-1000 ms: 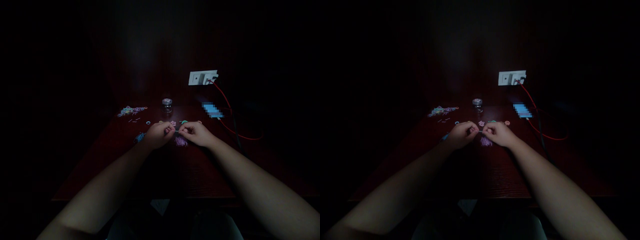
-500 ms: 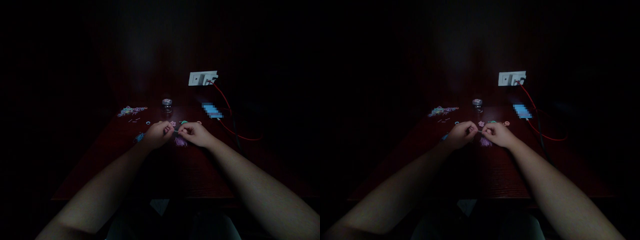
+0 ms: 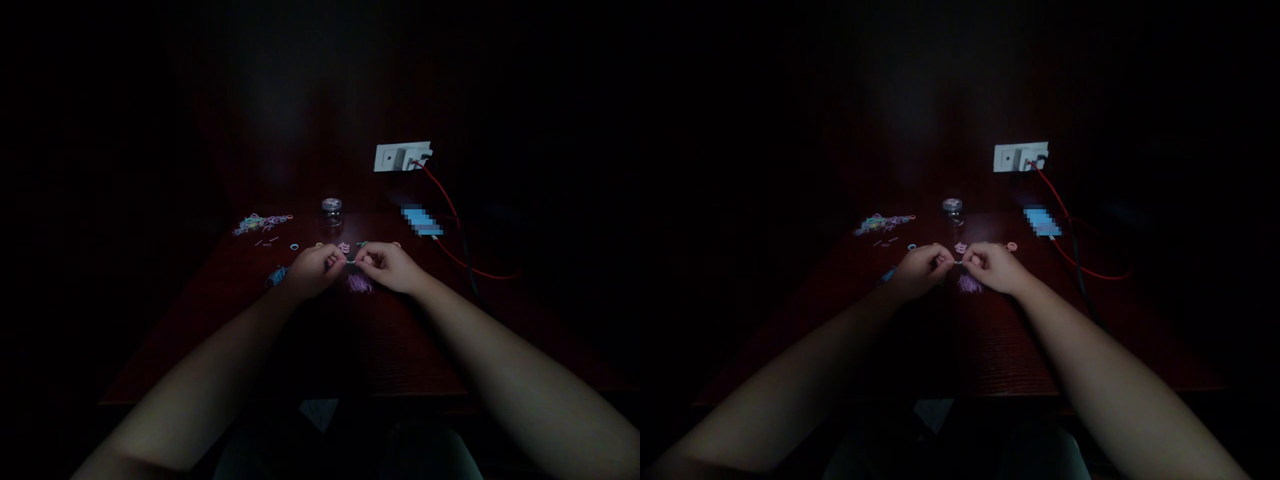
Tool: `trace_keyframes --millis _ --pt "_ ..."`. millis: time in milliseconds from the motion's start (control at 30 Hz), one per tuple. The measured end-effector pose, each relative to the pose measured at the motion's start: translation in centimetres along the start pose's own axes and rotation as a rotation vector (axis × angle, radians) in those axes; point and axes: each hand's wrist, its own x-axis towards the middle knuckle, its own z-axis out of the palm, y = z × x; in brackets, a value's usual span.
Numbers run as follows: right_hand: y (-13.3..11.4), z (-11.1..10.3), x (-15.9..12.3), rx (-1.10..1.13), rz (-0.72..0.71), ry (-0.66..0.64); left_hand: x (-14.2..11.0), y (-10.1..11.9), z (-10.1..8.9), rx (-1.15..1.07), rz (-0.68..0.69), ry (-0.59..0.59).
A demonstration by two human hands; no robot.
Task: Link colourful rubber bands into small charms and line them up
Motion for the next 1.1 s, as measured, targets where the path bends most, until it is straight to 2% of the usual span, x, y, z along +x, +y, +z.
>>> trace_keyframes --millis 833,1100 --pt "0.4 0.1 0.0 0.031 0.002 -0.022 0.0 0.3 -0.2 -0.021 -0.028 -0.063" --pt "0.6 0.3 0.0 0.082 0.036 -0.022 0.1 -0.3 -1.3 0.016 -0.049 -0.072"
